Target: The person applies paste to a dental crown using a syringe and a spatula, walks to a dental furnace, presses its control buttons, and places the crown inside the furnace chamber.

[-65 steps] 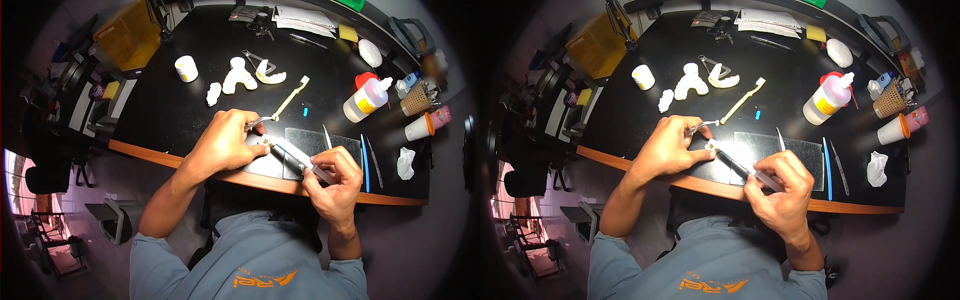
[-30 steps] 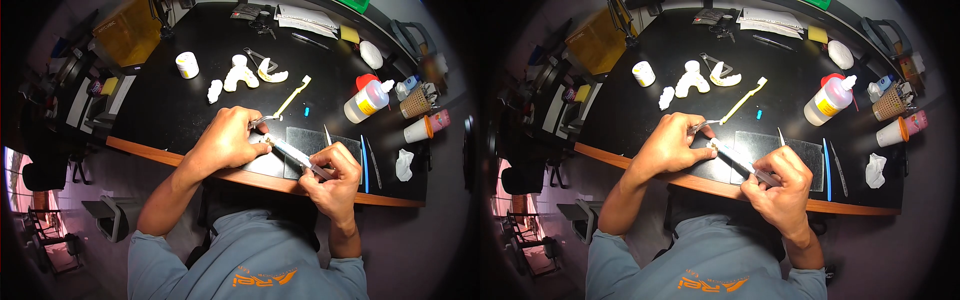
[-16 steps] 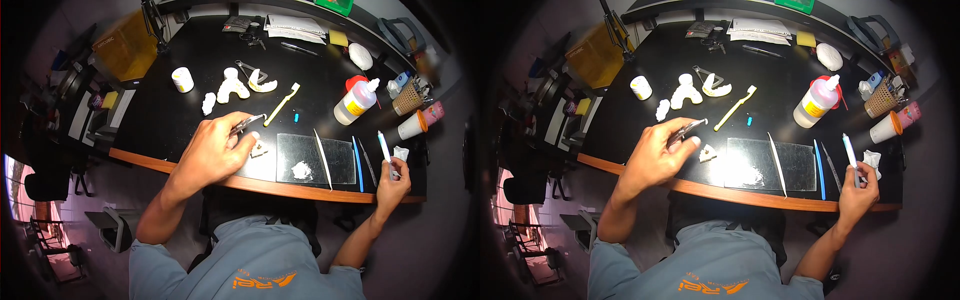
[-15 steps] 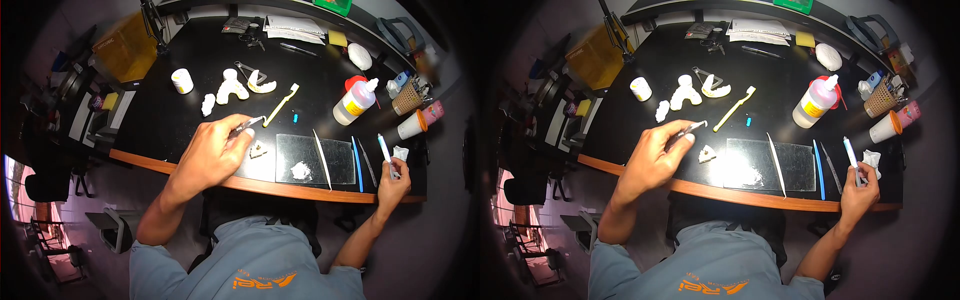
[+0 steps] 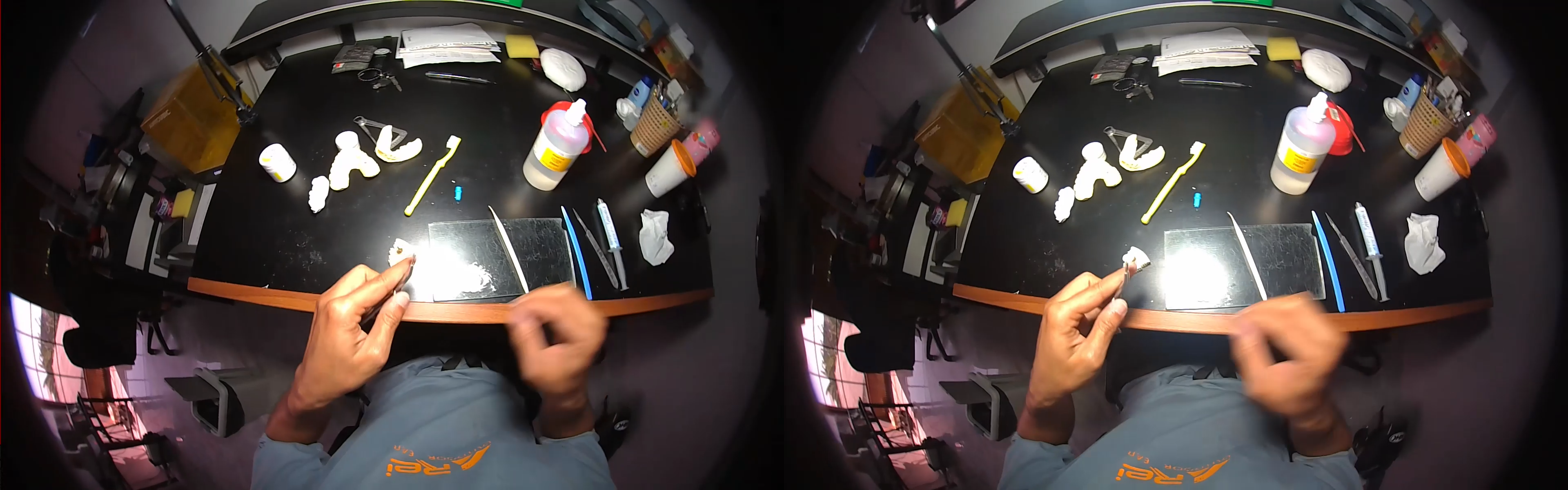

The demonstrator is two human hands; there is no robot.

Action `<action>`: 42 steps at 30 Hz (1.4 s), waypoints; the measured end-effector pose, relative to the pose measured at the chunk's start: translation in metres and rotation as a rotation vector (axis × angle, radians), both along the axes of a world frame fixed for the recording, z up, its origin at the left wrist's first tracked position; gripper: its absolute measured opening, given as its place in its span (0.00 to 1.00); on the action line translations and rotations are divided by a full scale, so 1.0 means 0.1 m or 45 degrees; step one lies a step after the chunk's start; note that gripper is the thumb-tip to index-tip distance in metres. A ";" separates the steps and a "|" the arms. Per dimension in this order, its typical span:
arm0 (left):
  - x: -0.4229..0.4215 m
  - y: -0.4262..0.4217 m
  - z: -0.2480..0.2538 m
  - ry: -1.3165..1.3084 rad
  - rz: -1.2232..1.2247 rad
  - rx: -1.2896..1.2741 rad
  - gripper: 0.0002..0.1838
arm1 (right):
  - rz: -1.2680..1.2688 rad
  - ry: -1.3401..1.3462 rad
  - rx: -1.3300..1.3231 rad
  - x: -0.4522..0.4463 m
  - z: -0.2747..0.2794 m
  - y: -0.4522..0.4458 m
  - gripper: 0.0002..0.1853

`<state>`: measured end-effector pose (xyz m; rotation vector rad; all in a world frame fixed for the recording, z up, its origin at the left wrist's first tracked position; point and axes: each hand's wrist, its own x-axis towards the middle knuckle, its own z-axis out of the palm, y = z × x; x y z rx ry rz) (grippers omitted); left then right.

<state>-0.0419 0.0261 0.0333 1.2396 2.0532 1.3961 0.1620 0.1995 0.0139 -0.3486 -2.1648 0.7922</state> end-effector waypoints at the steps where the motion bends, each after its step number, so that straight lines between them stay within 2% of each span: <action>1: 0.03 0.00 -0.04 -0.008 -0.022 0.014 0.20 | 0.109 0.002 -0.082 -0.10 -0.05 -0.18 0.07; 2: 0.05 0.01 -0.08 -0.017 -0.042 0.029 0.21 | 0.221 0.005 -0.163 -0.21 -0.13 -0.33 0.05; 9: 0.18 -0.01 -0.15 -0.153 -0.021 0.058 0.22 | 0.355 -0.017 -0.346 -0.48 -0.38 -0.70 0.09; 11: 0.23 -0.01 -0.23 -0.104 -0.016 0.138 0.22 | 0.374 0.020 -0.392 -0.51 -0.38 -0.74 0.10; 13: 0.25 -0.01 -0.34 -0.014 -0.076 0.258 0.21 | 0.394 0.035 -0.615 -0.52 -0.42 -0.78 0.11; 15: 0.35 -0.01 -0.37 -0.133 -0.047 0.284 0.21 | 0.375 0.023 -0.834 -0.51 -0.44 -0.80 0.11; 17: 0.45 0.01 -0.44 -0.215 -0.023 0.351 0.21 | 0.348 0.054 -0.851 -0.52 -0.56 -0.79 0.11; 20: 0.50 0.04 -0.51 -0.119 -0.009 0.436 0.21 | 0.295 0.053 -0.830 -0.49 -0.61 -0.75 0.10; 21: 0.47 0.01 -0.47 -0.041 -0.028 0.360 0.22 | 0.285 0.048 -0.834 -0.48 -0.57 -0.73 0.10; 22: 0.43 0.00 -0.41 -0.107 -0.006 0.378 0.22 | 0.275 0.043 -0.838 -0.47 -0.54 -0.72 0.10; 23: 0.39 0.02 -0.35 -0.174 0.016 0.397 0.23 | 0.251 0.180 -0.995 -0.54 -0.52 -0.75 0.09; 24: 0.32 0.03 -0.30 -0.239 0.037 0.417 0.23 | 0.298 0.088 -1.229 -0.44 -0.40 -0.71 0.11; 26: 0.01 0.04 -0.37 0.201 0.179 0.352 0.22 | 0.425 0.078 -1.468 -0.36 -0.39 -0.60 0.11; 28: -0.23 0.13 -0.33 0.363 0.274 0.224 0.24 | 0.484 0.065 -1.467 -0.32 -0.38 -0.51 0.12; 31: -0.41 0.25 -0.41 0.372 0.197 0.148 0.31 | 0.465 0.011 -1.501 -0.29 -0.34 -0.47 0.11; 34: -0.44 0.32 -0.39 0.405 0.114 0.088 0.33 | 0.370 -0.055 -1.470 -0.27 -0.28 -0.51 0.10; 37: -0.46 0.35 -0.39 0.365 0.104 0.045 0.34 | 0.214 -0.025 -1.209 -0.29 -0.28 -0.59 0.09; 40: -0.46 0.35 -0.43 0.326 0.108 0.040 0.34 | 0.097 -0.016 -0.559 -0.29 -0.33 -0.55 0.09; 42: -0.46 0.35 -0.45 0.323 0.109 0.042 0.33 | 0.037 0.007 -0.392 -0.32 -0.34 -0.56 0.10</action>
